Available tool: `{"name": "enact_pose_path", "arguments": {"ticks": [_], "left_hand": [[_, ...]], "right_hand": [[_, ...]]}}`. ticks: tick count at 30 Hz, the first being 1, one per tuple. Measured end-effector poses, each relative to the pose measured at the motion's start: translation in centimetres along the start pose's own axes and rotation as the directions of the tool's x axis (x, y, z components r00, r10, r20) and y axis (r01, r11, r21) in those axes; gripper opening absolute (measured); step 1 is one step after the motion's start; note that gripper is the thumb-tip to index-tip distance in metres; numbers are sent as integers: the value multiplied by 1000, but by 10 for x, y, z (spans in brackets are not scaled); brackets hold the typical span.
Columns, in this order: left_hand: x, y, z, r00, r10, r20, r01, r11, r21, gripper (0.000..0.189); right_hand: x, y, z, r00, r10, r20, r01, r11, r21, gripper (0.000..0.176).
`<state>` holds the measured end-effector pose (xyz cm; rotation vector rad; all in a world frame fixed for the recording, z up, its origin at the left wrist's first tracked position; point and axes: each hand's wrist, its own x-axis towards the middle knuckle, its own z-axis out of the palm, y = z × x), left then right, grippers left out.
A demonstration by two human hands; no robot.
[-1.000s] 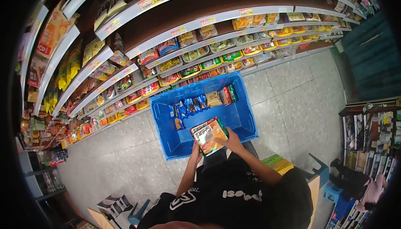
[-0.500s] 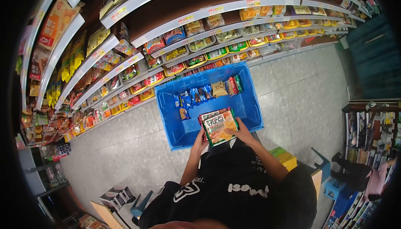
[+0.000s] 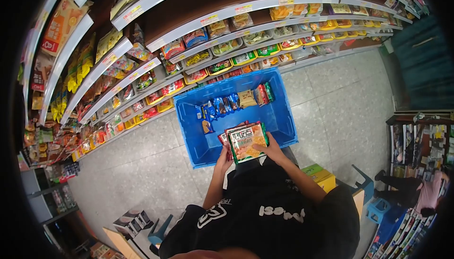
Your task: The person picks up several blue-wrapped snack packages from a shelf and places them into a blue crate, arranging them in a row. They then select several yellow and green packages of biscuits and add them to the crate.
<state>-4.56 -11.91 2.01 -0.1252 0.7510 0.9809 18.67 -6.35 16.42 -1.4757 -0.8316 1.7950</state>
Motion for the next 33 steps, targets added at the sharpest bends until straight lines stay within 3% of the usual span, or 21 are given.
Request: {"name": "enact_pose_path", "arguments": {"ticks": [4,7,9,13,16,18,19,20,22,23,25,26,28,33], "left_hand": [[4,-4,-13,1000,22,2,-22,988,154,43],[2,0,-6,991,50,122,-74,976,204,40],[-6,4,11,999,18,38,-26,972,232,38],[-10,3,14,1000,29,8,-30,983,181,41],[-8,0,-1,991,122,-51,-112,982,154,51],[-12,3,-12,989,136,-53,-132,988,76,51],[-16,4,-15,984,173,-43,-169,982,84,48],[-20,5,-18,984,174,-46,-170,982,83,48],[-28,6,-26,984,163,-67,-161,987,26,47],[-32,7,-31,989,110,-93,-106,993,52,48],[-39,4,-37,991,109,-73,-102,991,87,48],[-38,5,-39,994,103,-48,-96,987,126,49],[-47,5,-15,992,127,-27,-122,983,140,50],[-51,-13,-5,988,117,-99,-101,983,152,52]], "right_hand": [[-7,-9,-2,1000,11,-17,-12,995,-98,61],[-6,-6,-5,1000,7,8,-7,999,-39,62],[-7,-7,-7,1000,6,5,-6,1000,-30,61],[-3,-5,-13,1000,-6,1,6,999,-44,61],[14,-7,-31,998,-51,-28,47,990,-136,58],[37,-3,-49,963,-120,-242,103,991,-82,56],[52,-6,-58,923,-178,-340,132,979,-154,55],[68,-8,-66,871,-238,-429,150,962,-228,53],[98,-27,-75,808,-414,-419,186,855,-485,52],[113,-33,-78,811,-413,-415,186,854,-486,52],[147,-36,-81,761,-577,-296,75,532,-843,54],[163,-36,-82,762,-578,-292,81,532,-843,54],[195,-28,-87,837,-450,-310,-81,459,-885,52],[240,4,-90,814,-429,-391,-174,462,-870,51]]}}
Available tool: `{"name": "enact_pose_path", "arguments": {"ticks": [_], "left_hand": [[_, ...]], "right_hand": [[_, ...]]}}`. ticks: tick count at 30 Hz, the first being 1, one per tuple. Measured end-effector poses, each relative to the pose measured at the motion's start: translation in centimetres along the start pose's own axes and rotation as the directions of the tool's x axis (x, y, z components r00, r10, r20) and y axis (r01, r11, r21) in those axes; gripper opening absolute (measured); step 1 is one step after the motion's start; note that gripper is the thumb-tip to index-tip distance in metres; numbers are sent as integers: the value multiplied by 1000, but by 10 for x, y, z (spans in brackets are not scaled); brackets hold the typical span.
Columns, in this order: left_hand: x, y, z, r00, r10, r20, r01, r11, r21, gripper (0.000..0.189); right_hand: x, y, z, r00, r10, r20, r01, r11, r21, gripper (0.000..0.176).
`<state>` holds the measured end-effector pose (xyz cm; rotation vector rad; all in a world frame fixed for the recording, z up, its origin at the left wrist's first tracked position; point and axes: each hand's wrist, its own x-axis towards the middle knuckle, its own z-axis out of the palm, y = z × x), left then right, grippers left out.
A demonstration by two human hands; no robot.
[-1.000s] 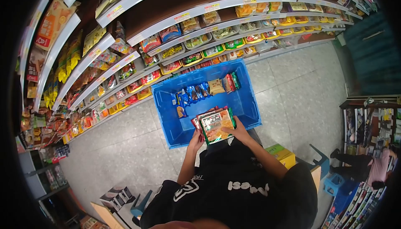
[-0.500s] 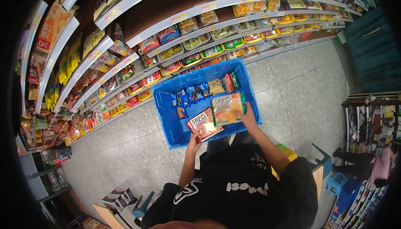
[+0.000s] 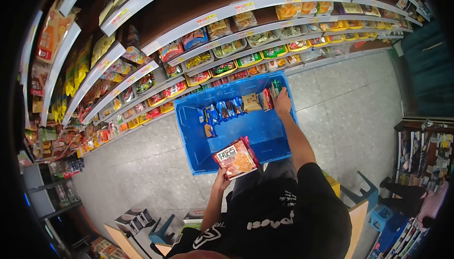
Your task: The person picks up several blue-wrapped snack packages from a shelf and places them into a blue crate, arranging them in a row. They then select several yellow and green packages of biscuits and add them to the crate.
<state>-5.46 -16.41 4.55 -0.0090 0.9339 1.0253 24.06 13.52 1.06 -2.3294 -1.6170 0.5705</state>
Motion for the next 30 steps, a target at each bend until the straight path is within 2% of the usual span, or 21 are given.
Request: {"name": "enact_pose_path", "arguments": {"ticks": [2,4,8,10,11,13,17,19,21,24,28,30], "left_hand": [[1,-10,-3,1000,-9,-8,9,999,-35,52],[-4,-11,8,1000,-10,-30,9,999,-40,51],[0,-16,0,998,-40,-46,38,998,-48,48],[0,-15,-2,997,-65,-51,62,997,-46,47],[1,-14,-2,997,-56,-52,55,998,-22,46],[0,-14,-4,997,-53,-60,53,999,0,44],[4,-10,-2,999,-17,-52,17,1000,-1,45],[8,-10,-1,999,-2,-54,-1,998,-57,47],[12,-9,0,998,-23,-65,18,997,-77,48],[15,-6,-1,993,-63,-102,51,991,-120,53],[17,-6,-4,993,-31,-114,20,996,-92,55],[20,-7,-8,990,3,-142,-18,995,-102,57]], "right_hand": [[-2,-1,5,1000,30,-2,-30,1000,4,50],[-5,2,10,998,17,-55,-9,989,150,48],[-6,15,24,999,44,-15,-38,962,271,47],[-14,16,28,992,58,-111,-19,946,325,47],[-17,16,29,992,62,-106,-24,946,323,47],[-30,11,24,967,18,-256,56,959,279,46],[-50,3,6,961,-41,-274,122,951,285,42],[-55,5,13,985,-47,-163,106,920,377,42],[-54,2,26,984,-88,-157,143,911,386,46],[-52,-4,48,1000,-25,-1,24,931,364,50],[-66,2,64,999,38,7,-38,949,312,50],[-82,13,63,997,83,0,-77,924,374,50]]}}
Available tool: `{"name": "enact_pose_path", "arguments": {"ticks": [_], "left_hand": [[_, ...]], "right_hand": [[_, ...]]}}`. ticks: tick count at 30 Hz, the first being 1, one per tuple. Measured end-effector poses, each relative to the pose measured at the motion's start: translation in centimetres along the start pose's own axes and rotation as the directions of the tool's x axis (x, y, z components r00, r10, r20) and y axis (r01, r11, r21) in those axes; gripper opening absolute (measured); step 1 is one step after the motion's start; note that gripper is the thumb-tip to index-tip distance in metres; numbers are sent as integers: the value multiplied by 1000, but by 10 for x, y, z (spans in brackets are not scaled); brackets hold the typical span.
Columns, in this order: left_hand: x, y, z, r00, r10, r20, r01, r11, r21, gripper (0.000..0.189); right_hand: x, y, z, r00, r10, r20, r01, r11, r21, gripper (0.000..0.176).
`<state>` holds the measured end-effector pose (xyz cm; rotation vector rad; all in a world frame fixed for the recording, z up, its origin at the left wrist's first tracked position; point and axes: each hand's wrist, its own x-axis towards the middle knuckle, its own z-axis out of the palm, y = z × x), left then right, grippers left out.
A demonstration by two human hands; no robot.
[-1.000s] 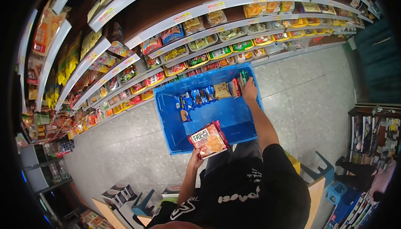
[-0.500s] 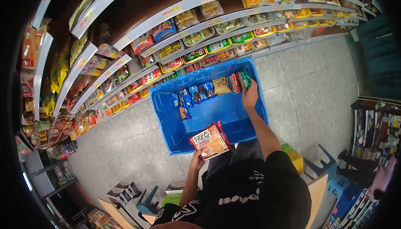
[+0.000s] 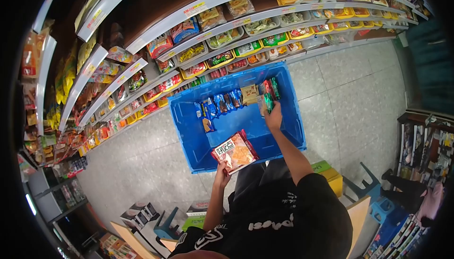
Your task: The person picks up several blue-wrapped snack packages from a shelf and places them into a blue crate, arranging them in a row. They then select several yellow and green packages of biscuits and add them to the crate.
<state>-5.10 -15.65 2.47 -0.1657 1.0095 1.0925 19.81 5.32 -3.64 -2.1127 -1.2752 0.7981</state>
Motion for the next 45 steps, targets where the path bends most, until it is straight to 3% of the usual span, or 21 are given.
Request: {"name": "enact_pose_path", "arguments": {"ticks": [4,5,7,9,10,11,13,15,17,18,22,24,27,29,31,34,35,37,39,42,45], "left_hand": [[14,22,17,979,205,7,-203,963,176,51],[22,26,10,968,252,-21,-239,939,246,51],[40,42,-1,984,177,2,-170,942,290,52],[64,51,-8,988,152,-31,-138,954,267,52],[72,55,-11,991,121,-60,-103,965,240,52],[79,60,-13,989,128,-69,-109,966,235,52],[96,64,-17,999,-15,-35,22,981,193,52],[119,59,-36,999,-31,-31,37,972,231,51],[144,57,-47,998,-63,-32,70,928,366,52],[148,60,-46,998,-59,-31,66,917,392,54],[168,75,-45,980,-196,-20,186,888,420,56],[183,72,-53,968,-249,-26,238,881,408,55],[222,66,-75,951,-302,-66,302,864,402,51],[257,50,-118,910,-410,-69,403,828,390,33],[263,49,-117,914,-391,-113,404,839,366,29],[260,59,-122,963,-264,-49,245,794,556,37],[264,57,-135,963,-263,-53,248,797,550,37],[264,70,-131,957,-262,-126,267,621,737,52],[262,68,-121,975,-188,-118,214,648,731,53],[262,58,-120,973,227,-43,-102,588,802,46],[264,48,-134,940,294,-171,10,480,877,44]], "right_hand": [[-31,14,-26,998,17,-54,-9,991,132,47],[-36,23,-30,993,106,-58,-85,954,286,44],[-45,25,-41,981,191,-41,-155,890,430,42],[-52,12,-54,816,338,468,-569,333,752,36],[-54,12,-49,765,239,598,-644,292,707,36],[-59,11,-39,759,235,607,-651,295,699,36],[-66,16,-7,613,247,750,-787,273,553,36],[-70,26,26,570,231,788,-804,355,477,42],[-68,37,65,587,346,732,-770,517,374,48],[-65,5,51,572,344,745,-749,589,303,58],[-42,26,83,511,295,808,-744,623,243,55],[-35,30,99,366,168,915,-853,454,257,55],[-29,22,117,389,292,874,-852,476,220,55],[-30,22,123,387,318,865,-821,546,167,59],[-37,46,142,466,301,832,-774,594,219,78],[-54,82,178,558,227,798,-666,697,266,85],[-57,85,180,552,230,802,-667,699,259,85],[-63,72,178,509,140,849,-645,716,269,85],[-71,65,182,542,201,816,-645,722,251,79],[-72,54,184,610,137,780,-617,700,360,58],[-75,50,190,638,124,760,-544,772,331,53]]}}
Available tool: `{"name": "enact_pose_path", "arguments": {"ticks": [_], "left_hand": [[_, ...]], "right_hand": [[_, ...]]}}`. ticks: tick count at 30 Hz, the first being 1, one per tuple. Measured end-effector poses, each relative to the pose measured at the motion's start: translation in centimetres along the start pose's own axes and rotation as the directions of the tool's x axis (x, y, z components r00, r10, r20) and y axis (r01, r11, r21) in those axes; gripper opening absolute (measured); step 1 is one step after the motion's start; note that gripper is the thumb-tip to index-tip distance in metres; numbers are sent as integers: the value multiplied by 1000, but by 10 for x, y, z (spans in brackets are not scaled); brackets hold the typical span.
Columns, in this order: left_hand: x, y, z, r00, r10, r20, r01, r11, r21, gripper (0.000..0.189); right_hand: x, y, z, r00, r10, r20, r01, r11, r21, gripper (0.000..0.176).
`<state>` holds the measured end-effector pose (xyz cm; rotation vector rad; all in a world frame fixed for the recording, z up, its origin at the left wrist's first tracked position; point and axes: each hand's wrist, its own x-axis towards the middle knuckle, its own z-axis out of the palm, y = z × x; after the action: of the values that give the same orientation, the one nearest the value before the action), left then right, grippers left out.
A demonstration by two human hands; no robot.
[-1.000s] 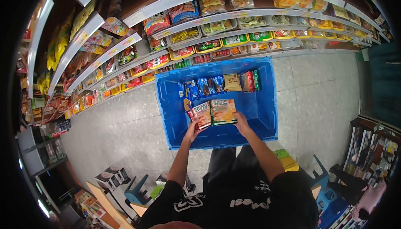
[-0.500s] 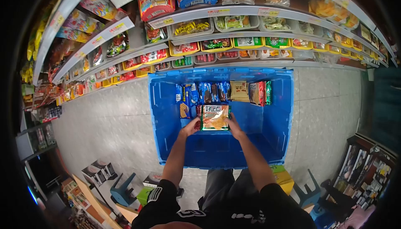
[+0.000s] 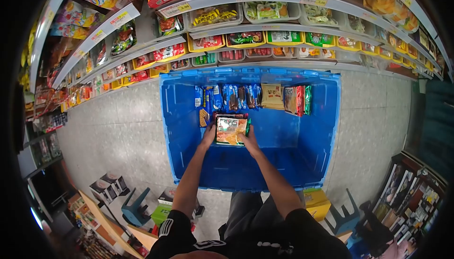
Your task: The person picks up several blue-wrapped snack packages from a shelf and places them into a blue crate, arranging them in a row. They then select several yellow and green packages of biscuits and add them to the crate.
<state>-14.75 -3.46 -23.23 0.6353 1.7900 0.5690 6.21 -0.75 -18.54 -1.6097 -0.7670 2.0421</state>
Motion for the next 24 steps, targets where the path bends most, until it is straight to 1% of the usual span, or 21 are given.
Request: {"name": "enact_pose_path", "arguments": {"ticks": [1,2,4,5,6,8,9,10,12,13,15,16,18,19,21,22,24], "left_hand": [[0,-2,1,996,72,-58,-71,997,25,41],[0,-3,1,996,74,-53,-73,997,27,41],[-12,18,0,979,64,-192,-12,966,259,37],[-17,25,0,947,181,-266,-89,942,324,34],[-19,29,-2,948,179,-262,-89,942,323,34],[-23,38,-10,912,303,-278,-174,897,406,34],[-26,42,-10,904,307,-299,-149,879,454,35],[-27,45,-11,904,308,-297,-150,878,455,35],[-32,53,-12,897,304,-321,-96,843,529,36],[-33,57,-13,897,304,-321,-96,843,530,36],[-34,63,-16,905,220,-363,-6,861,508,40],[-33,60,-19,905,220,-364,-4,860,510,40],[-27,54,-23,862,284,-419,-150,934,323,42],[-26,52,-23,862,284,-420,-150,934,324,42],[-24,47,-23,919,246,-308,-186,959,212,45],[-24,44,-22,918,247,-309,-186,959,212,45],[-27,41,-19,913,308,-266,-226,927,299,50]], "right_hand": [[1,1,2,999,-30,-18,30,999,-14,52],[3,2,4,997,-63,-37,61,998,-31,51],[8,7,7,997,-65,-50,63,997,-43,50],[11,10,8,996,-68,-56,64,996,-59,49],[10,9,10,996,-65,-60,61,996,-59,49],[9,6,14,995,-84,-51,78,991,-107,48],[9,5,15,995,-77,-56,73,994,-77,47],[10,8,15,995,-77,-58,73,994,-76,47],[10,12,17,988,-140,-60,135,988,-80,46],[12,14,17,988,-140,-60,135,988,-79,46],[13,19,19,993,-117,-33,115,992,-53,46],[14,21,21,993,-116,-31,115,992,-50,46],[16,23,25,988,-152,-25,149,986,-79,47],[17,23,25,988,-152,-25,150,986,-78,47],[19,24,25,989,-151,-6,149,979,-137,50],[20,25,25,988,-152,-5,150,979,-137,50],[21,24,23,977,-213,-12,206,957,-205,61]]}}
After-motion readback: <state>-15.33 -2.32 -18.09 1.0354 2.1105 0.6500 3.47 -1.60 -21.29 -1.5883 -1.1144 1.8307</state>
